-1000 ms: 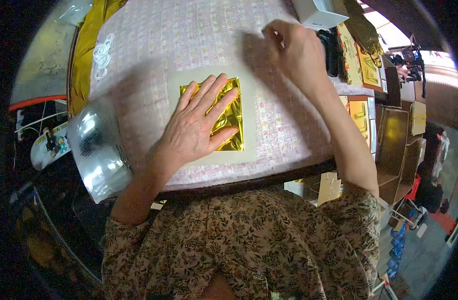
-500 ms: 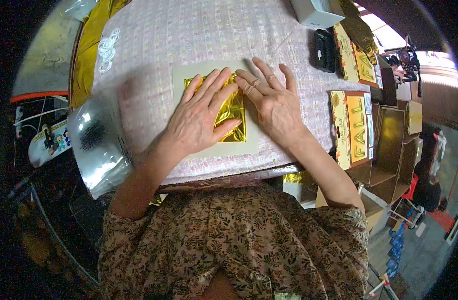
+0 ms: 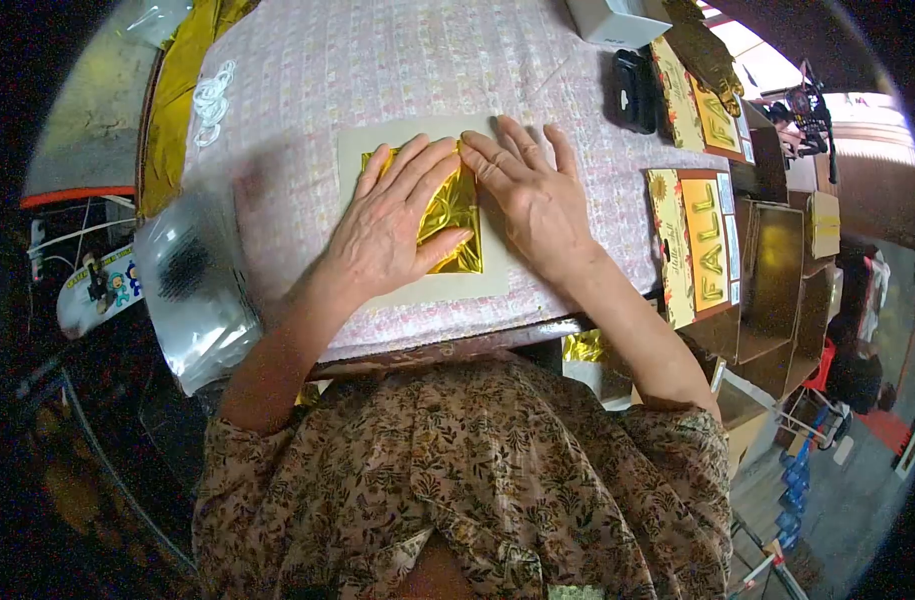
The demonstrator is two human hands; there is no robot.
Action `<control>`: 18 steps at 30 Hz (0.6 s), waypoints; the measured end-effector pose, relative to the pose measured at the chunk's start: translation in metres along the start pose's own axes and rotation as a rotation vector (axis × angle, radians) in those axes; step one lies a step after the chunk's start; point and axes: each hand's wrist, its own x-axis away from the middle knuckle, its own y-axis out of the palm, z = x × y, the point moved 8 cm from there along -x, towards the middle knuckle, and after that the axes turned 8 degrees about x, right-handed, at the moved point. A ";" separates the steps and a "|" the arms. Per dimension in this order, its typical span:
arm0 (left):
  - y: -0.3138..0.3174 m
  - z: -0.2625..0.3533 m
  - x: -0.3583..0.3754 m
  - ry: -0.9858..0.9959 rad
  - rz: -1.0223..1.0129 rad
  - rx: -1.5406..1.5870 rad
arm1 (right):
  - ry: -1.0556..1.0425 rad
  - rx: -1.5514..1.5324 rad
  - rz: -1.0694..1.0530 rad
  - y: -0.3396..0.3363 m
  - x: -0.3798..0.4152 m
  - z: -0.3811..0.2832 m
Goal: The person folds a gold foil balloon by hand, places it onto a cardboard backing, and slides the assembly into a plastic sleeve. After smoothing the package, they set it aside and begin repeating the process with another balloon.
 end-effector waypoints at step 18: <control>0.009 -0.006 0.004 0.035 0.067 -0.065 | 0.601 -0.731 -0.251 0.022 0.000 0.051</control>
